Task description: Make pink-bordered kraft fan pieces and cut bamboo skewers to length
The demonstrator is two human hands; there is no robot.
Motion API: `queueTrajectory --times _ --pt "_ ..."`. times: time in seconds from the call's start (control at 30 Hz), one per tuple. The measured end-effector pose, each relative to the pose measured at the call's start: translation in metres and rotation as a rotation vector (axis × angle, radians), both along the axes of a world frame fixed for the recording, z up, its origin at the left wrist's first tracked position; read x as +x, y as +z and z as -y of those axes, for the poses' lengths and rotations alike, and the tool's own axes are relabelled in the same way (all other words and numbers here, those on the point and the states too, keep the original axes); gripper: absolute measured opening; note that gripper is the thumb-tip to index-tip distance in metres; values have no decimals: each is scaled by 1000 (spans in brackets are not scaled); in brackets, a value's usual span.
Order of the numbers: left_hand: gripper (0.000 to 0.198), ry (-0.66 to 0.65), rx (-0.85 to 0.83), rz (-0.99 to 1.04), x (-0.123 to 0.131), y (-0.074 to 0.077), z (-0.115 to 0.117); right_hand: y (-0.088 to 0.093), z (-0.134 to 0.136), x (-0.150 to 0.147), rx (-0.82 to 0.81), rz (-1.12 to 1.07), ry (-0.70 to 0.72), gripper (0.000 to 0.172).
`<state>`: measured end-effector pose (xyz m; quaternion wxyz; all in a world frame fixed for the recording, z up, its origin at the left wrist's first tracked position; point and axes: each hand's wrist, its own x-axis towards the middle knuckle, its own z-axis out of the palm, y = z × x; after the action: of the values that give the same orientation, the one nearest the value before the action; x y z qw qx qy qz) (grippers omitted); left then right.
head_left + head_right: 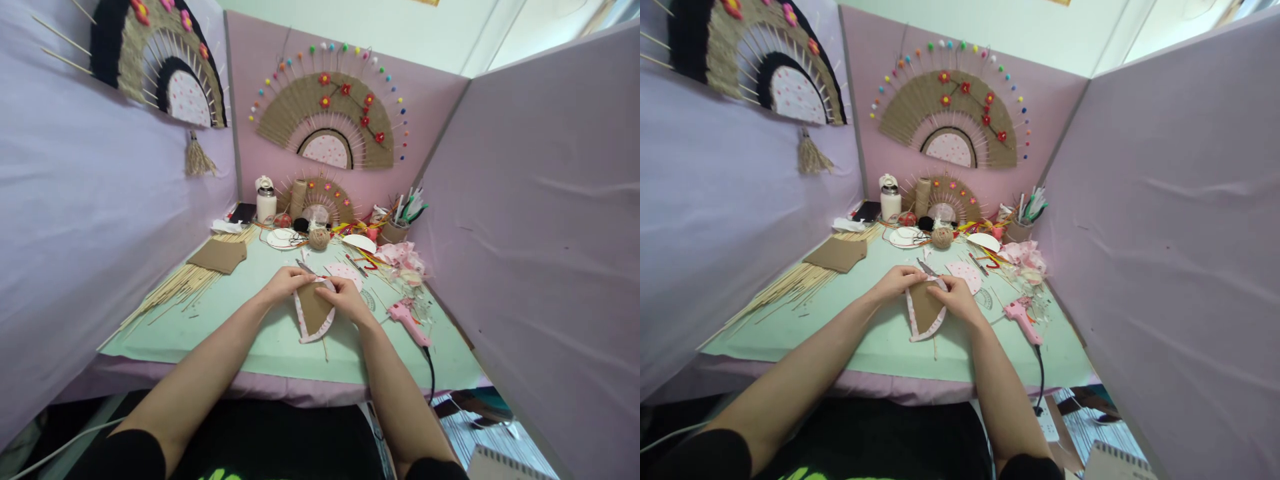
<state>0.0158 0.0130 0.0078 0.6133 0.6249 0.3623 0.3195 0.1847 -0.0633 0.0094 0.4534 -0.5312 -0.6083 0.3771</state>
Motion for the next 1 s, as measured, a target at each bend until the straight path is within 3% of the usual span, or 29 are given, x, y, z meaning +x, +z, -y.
queueTrajectory --times 0.33,0.43,0.67,1.0 --pt "42 46 -99 28 2 -1 2 0 -1 3 14 -165 -53 34" --pt "45 19 -164 59 1 0 3 -3 -3 5 70 -108 -95 32" --pt "44 -261 -331 206 -4 3 6 0 -4 7 234 71 -101 23" --pt "40 -270 -350 260 -3 2 6 -3 -1 7 445 329 8 30"
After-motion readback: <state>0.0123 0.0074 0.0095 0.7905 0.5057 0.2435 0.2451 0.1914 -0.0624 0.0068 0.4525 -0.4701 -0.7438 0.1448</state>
